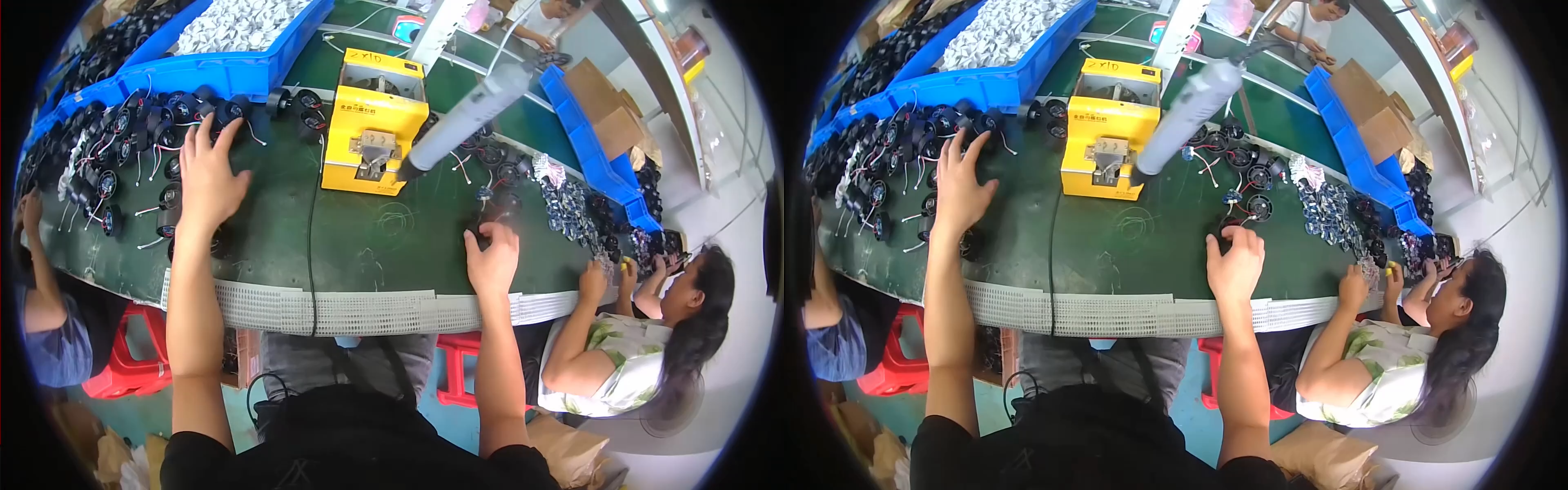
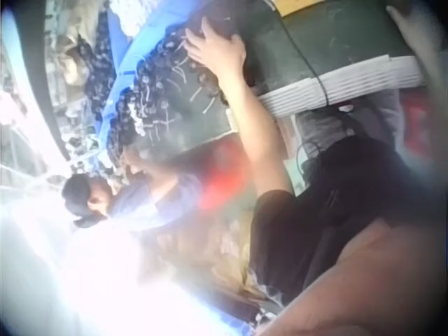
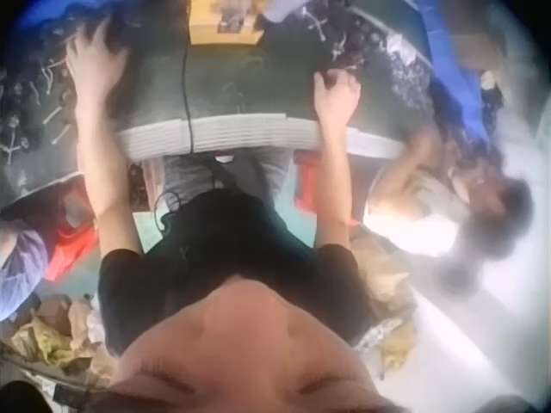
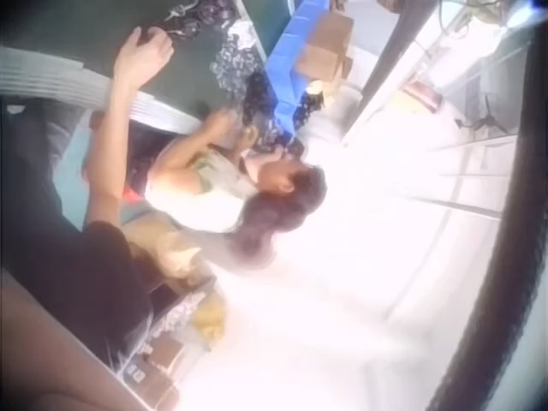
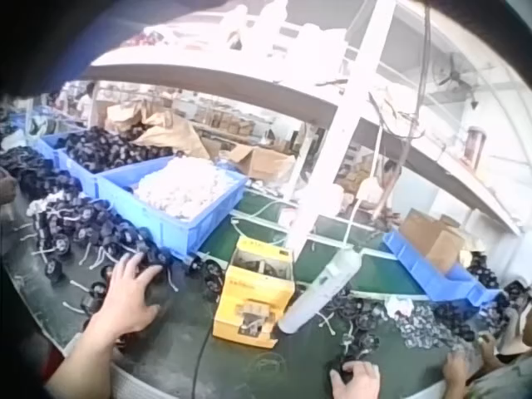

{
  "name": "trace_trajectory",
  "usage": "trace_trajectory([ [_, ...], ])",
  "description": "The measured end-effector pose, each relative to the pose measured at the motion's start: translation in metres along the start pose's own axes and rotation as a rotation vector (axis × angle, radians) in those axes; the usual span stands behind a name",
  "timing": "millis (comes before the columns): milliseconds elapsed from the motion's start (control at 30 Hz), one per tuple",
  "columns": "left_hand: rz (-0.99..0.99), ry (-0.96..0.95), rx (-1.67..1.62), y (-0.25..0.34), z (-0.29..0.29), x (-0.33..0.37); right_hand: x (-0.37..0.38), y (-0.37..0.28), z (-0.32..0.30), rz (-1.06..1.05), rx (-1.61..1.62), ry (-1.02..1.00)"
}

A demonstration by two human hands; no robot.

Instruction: The person assembles small electric motors by securing screws into plastic casings with an electric screwdriver, connecting wires and other components.

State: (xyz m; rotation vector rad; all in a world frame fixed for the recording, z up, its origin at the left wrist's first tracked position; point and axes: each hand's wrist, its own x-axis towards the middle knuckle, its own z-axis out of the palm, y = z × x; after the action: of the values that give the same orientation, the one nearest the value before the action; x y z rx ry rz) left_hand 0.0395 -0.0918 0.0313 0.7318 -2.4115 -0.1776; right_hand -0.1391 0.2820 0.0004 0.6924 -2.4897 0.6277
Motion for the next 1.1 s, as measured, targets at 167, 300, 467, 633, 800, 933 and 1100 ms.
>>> trace_trajectory([
  [167, 0.073, -0.345, -0.940, 0.081, -0.018, -0.027, -0.027, -0.060, -0.013, -0.216, 0.478, 0.051],
  [300, 0.004, -1.022, -1.540, 0.112, 0.015, -0.062, -0.029, -0.115, -0.011, -0.459, 0.649, 0.005],
  [467, 0.151, -0.743, -1.337, 0.107, 0.019, -0.040, -0.005, -0.111, -0.014, -0.371, 0.653, 0.215],
  [633, 0.497, -0.274, -0.967, 0.097, 0.017, -0.041, 0.028, -0.110, 0.007, 0.071, 0.849, -0.644],
  [800, 0.553, -0.223, -0.978, 0.087, 0.026, -0.042, 0.019, -0.103, 0.030, 0.148, 1.261, -0.864],
  [933, 0.561, -0.265, -1.028, 0.088, 0.027, -0.043, 0.022, -0.101, 0.043, 0.147, 1.264, -0.795],
  [1100, 0.563, -0.192, -1.033, 0.088, 0.031, -0.041, 0.037, -0.092, 0.033, 0.196, 1.087, -0.999],
])
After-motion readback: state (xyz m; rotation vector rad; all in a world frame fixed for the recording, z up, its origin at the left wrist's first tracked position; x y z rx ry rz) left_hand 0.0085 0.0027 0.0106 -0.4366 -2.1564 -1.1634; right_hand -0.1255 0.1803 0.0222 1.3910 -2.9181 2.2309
